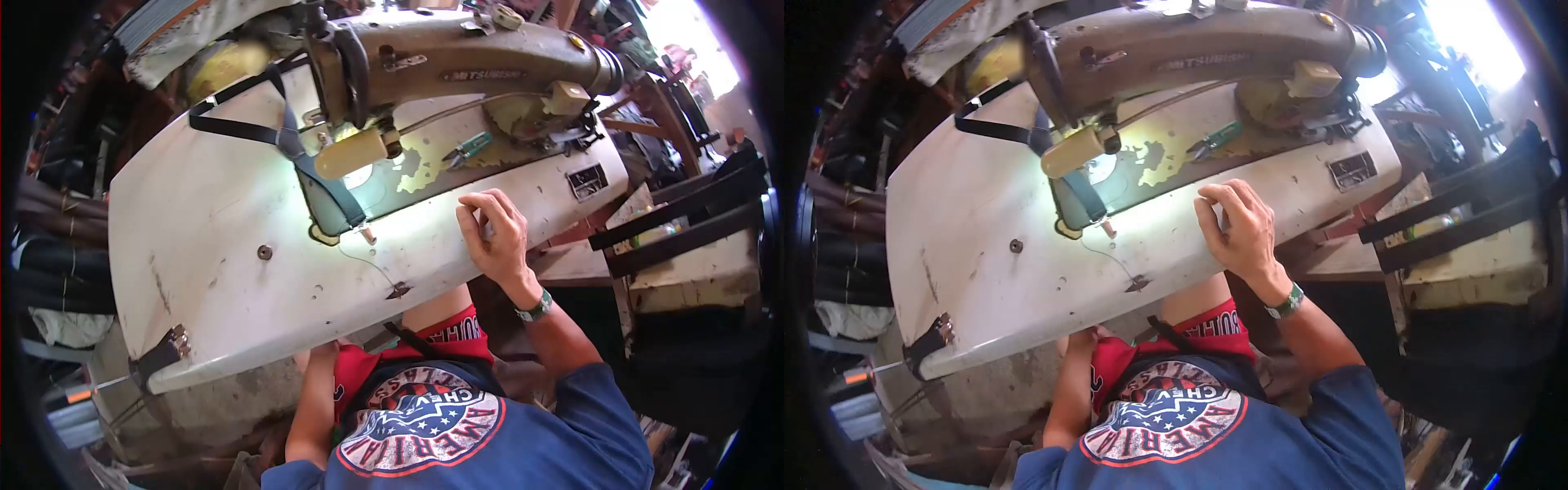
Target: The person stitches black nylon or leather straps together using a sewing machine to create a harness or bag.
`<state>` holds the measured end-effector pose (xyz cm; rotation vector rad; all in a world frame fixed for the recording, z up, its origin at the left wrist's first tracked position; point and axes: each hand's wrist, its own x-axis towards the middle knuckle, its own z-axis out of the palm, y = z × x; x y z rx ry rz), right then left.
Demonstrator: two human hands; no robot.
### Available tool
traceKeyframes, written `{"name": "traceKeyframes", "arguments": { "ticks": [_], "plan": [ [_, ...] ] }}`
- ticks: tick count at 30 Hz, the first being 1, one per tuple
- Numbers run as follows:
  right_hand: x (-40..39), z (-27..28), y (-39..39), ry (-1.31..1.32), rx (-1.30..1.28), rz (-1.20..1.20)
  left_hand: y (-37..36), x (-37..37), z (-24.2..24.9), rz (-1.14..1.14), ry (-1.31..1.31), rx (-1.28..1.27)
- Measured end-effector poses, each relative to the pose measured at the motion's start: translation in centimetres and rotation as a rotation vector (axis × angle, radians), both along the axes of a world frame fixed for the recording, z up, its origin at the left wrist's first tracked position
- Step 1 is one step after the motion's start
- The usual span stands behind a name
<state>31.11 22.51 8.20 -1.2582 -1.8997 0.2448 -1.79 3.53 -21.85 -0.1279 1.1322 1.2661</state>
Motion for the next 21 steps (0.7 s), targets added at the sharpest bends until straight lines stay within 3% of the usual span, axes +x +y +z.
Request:
{"name": "traceKeyframes", "arguments": {
  "ticks": [2, 7, 9, 12, 13, 15, 16, 17, 18, 20, 21],
  "plan": [
    [-1.4, 0.8, -0.3, 0.113, -0.017, 0.165, -1.3, 1.7, 1.8, -0.240, 0.191, 0.071],
    [-9.1, 3.5, -1.7, -0.166, -0.052, 0.569, 0.0, 4.6, 17.0, -0.977, 0.829, 0.250],
    [-13.3, 3.4, -1.3, -0.238, -0.089, 0.638, 0.6, 4.9, 21.7, -1.228, 0.940, 0.352],
    [-19.4, 1.6, -0.4, -0.458, 0.058, 0.552, 0.3, 5.3, 25.4, -1.272, 0.858, 0.500],
    [-20.6, 0.6, 0.2, -0.543, 0.191, 0.515, 0.1, 5.6, 26.4, -1.262, 0.866, 0.586],
    [-24.4, -5.2, 1.1, -0.423, 0.661, 0.160, 0.2, 6.4, 29.6, -1.346, 0.876, 0.484],
    [-25.0, -3.9, 1.5, -0.517, 0.312, 0.362, -0.4, 6.0, 28.9, -1.263, 0.907, 0.619],
    [-26.3, -6.8, 2.0, -0.319, 0.648, 0.181, -0.2, 6.3, 29.8, -1.296, 0.913, 0.623],
    [-24.2, -5.0, 1.7, -0.164, 0.865, 0.150, 0.0, 6.0, 29.4, -1.351, 0.858, 0.611],
    [-22.0, -1.5, -0.8, -0.253, 0.073, 0.634, 0.2, 5.6, 30.8, -1.421, 0.939, 0.746],
    [-18.8, 0.7, -1.5, -0.172, -0.038, 0.812, 1.0, 6.4, 32.5, -1.517, 0.943, 0.752]
  ]
}}
